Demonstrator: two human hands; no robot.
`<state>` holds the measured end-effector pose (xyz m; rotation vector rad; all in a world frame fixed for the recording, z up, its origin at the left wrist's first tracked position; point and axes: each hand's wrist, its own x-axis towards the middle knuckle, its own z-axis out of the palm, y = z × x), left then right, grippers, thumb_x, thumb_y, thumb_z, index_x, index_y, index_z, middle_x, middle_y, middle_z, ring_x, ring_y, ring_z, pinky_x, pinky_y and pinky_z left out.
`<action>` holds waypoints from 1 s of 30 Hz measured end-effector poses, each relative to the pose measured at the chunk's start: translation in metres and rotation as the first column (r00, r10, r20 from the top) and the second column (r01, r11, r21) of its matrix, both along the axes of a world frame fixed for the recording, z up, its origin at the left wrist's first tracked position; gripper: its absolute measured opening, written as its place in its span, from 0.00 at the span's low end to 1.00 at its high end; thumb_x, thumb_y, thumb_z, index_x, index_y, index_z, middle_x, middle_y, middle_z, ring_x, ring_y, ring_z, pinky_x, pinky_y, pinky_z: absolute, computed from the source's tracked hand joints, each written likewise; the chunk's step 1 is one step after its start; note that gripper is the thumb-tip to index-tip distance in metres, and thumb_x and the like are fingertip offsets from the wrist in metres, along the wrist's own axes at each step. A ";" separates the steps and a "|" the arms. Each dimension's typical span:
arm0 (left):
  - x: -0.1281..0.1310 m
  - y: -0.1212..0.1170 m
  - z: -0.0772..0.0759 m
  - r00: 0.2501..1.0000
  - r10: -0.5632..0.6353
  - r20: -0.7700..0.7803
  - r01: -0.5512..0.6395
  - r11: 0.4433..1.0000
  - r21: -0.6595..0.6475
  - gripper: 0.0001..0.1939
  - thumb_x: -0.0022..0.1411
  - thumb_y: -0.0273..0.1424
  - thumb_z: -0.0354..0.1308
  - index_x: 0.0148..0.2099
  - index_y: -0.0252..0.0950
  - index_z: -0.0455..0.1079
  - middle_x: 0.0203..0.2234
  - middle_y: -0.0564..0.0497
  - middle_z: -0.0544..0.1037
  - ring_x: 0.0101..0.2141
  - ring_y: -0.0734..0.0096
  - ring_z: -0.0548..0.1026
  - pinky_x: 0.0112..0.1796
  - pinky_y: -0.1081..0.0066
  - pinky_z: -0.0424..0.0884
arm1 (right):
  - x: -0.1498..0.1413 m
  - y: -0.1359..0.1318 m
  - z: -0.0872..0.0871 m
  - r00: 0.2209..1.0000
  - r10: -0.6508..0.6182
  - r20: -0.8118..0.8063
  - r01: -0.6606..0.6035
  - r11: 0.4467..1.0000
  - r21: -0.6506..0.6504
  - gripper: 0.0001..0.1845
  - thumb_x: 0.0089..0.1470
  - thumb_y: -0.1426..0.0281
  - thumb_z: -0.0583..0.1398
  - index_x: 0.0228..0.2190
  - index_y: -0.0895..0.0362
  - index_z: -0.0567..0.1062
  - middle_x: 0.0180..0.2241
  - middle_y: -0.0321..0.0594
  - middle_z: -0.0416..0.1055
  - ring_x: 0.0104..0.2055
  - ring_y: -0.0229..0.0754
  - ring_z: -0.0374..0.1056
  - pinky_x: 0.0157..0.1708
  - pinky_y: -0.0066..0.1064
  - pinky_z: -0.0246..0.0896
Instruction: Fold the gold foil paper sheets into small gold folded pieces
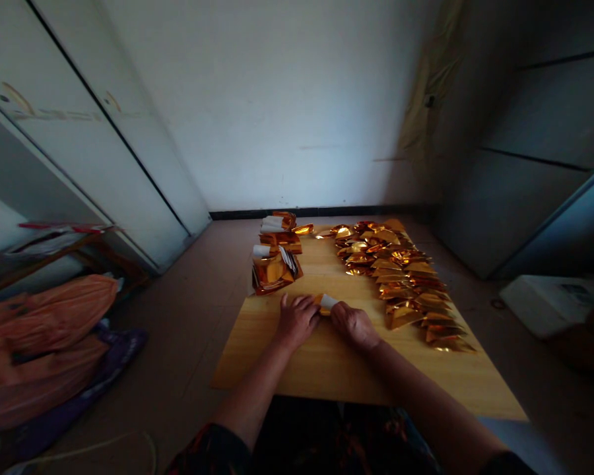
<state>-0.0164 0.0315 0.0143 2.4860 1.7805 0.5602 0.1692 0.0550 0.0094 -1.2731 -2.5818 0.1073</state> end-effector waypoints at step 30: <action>0.011 0.002 0.003 0.978 0.169 0.124 -0.158 0.983 -0.097 0.08 0.58 0.32 0.57 0.40 0.46 0.74 0.49 0.52 0.74 0.51 0.61 0.68 0.53 0.52 0.54 | 0.002 0.012 0.018 0.991 -0.124 -0.042 0.112 0.966 -0.231 0.12 0.59 0.66 0.53 0.36 0.56 0.75 0.38 0.40 0.70 0.34 0.36 0.68 0.30 0.23 0.56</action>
